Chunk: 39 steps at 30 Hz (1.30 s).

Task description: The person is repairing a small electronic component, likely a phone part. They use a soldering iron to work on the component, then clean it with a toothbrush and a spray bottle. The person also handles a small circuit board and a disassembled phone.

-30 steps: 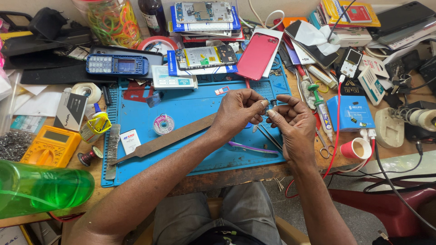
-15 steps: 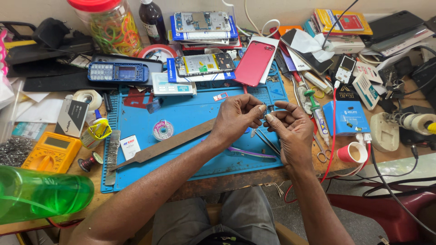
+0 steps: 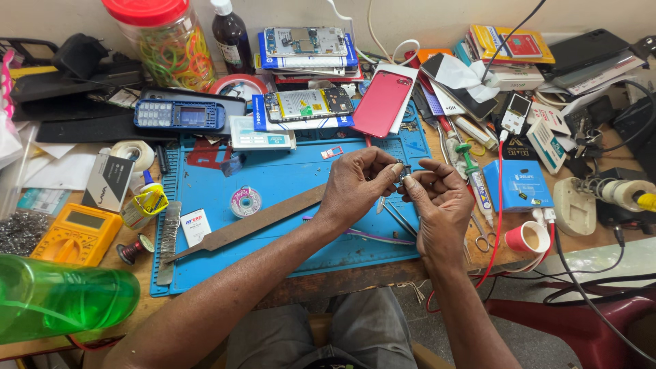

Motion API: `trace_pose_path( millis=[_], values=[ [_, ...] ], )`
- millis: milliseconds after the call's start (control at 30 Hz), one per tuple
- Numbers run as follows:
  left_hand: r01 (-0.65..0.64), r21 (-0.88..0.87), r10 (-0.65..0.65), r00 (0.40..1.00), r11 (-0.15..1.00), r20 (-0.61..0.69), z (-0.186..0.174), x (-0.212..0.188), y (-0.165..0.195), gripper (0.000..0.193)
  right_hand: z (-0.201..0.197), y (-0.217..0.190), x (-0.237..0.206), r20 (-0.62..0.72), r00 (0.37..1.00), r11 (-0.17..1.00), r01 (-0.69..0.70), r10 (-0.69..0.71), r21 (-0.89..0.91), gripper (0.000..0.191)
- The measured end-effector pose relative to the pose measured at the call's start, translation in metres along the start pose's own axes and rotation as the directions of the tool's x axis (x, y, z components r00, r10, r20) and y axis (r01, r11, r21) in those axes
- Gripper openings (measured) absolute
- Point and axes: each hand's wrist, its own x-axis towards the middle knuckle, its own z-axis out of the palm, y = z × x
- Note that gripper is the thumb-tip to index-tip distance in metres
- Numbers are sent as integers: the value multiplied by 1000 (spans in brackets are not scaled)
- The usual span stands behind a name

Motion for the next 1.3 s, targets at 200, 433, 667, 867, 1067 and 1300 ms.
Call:
trace_pose_path(
  millis=[200,433,667,867,1067,1300],
  values=[
    [58,-67,-58,998,996,6,0,2,-3,18,2,-5,1,25,995,980,101,-98,-173,34],
    [87,-42,-86,996,995,32,-1,4,1,23,4,-13,4,32,992,969,126,-122,-215,34],
    [129,-42,-128,991,991,34,-4,6,1,14,4,-18,8,63,992,961,119,-106,-250,35],
    [168,69,-172,983,983,68,-7,9,1,15,3,-24,9,64,995,951,94,-79,-295,36],
    [234,-65,-224,966,970,128,-7,8,-4,16,3,-26,8,106,992,951,102,-73,-294,33],
    [211,-150,-195,974,966,112,-7,11,-9,14,-4,-22,6,30,999,986,21,-16,-166,29]
  ],
)
